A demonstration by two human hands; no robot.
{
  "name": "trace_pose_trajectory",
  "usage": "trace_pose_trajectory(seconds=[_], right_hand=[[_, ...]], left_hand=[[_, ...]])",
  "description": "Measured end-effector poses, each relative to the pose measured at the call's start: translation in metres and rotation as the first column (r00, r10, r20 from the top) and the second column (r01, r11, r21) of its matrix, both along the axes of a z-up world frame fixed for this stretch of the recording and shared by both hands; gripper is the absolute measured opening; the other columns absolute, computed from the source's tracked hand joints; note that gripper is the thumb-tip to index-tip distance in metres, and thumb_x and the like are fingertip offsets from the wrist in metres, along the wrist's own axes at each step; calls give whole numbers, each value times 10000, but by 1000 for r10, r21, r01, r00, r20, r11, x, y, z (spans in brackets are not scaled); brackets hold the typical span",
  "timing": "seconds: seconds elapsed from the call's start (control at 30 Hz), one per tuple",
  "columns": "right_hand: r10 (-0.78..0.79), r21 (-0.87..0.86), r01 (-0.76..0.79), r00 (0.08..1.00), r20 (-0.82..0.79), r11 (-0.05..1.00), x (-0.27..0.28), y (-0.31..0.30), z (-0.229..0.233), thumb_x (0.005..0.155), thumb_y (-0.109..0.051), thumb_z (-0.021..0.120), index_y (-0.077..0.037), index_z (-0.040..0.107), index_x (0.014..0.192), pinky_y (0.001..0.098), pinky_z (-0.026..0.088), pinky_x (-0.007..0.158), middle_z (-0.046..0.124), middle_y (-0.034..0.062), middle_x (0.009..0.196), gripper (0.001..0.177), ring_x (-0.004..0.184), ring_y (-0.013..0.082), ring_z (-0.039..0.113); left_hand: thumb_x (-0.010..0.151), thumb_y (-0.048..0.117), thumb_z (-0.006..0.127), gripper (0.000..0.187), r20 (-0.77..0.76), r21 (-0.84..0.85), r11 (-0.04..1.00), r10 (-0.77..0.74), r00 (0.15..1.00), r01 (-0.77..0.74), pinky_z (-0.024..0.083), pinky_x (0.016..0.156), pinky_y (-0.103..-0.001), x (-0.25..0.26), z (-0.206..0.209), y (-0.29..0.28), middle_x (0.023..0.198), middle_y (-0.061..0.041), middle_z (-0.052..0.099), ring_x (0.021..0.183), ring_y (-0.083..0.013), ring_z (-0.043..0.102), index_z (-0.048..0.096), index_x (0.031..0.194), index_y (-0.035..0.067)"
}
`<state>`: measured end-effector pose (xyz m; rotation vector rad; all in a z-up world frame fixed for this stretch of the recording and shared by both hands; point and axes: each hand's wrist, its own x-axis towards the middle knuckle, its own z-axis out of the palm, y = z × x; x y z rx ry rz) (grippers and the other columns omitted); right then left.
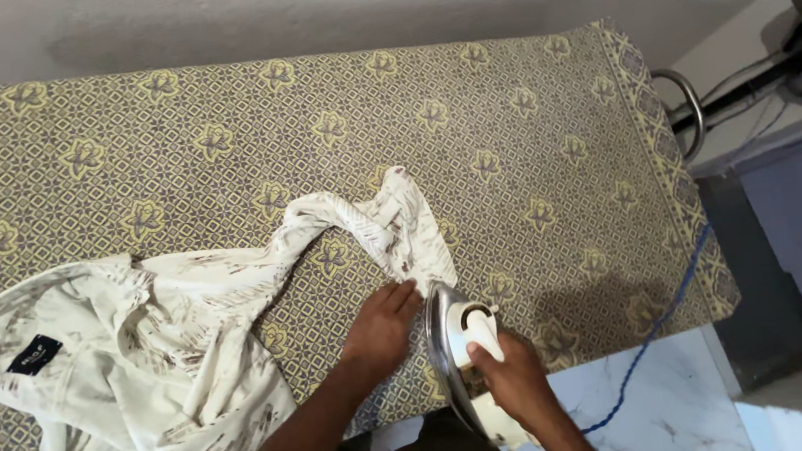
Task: The person irons a white patterned shirt on a patterned ironing board. They smooth the fabric with one hand while moving the iron with the other, then flip the shirt to iron the other side and continue smoothing the sleeves and body.
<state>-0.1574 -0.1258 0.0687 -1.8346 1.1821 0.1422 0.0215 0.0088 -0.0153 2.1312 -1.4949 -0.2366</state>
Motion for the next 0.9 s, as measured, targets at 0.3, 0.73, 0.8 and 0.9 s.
trace_pose_trajectory(seconds=[0.3,0.73,0.8,0.9], right_hand=[[78,-80,-70,992,97,994,29,26,14,932,-297,651,-4,671,1090,456,545,680,706,146,844,334,745,309,686],[144,-22,-145,989,-45,989,-1,-1,6,920,-342,662,-26,694,1149,430,570,806,787,144,915,391,855,292,759],[27,86,-11,982,-185,996,-9,-20,8,927,-363,653,-49,684,1188,458,589,738,788,155,917,409,799,320,758],[113,-49,-121,984,-139,991,-20,-53,12,885,-406,704,-46,720,1142,420,585,690,798,151,884,443,754,281,762]], left_hand=[[788,-63,624,319,-334,-187,964,120,935,-191,484,1050,-451,18,-10,-1,1251,-184,693,1212,-389,618,726,1073,39],[767,-92,627,472,-302,-84,976,168,938,-202,478,1029,-442,14,2,-5,1270,-180,653,1199,-376,586,693,1204,74],[762,-81,636,566,-250,49,990,137,958,-129,442,1059,-434,12,19,-6,1336,-171,592,1244,-355,532,650,1298,101],[779,-48,611,669,-145,218,976,59,988,-26,379,1118,-443,9,40,-8,1384,-164,507,1303,-334,458,574,1416,152]])
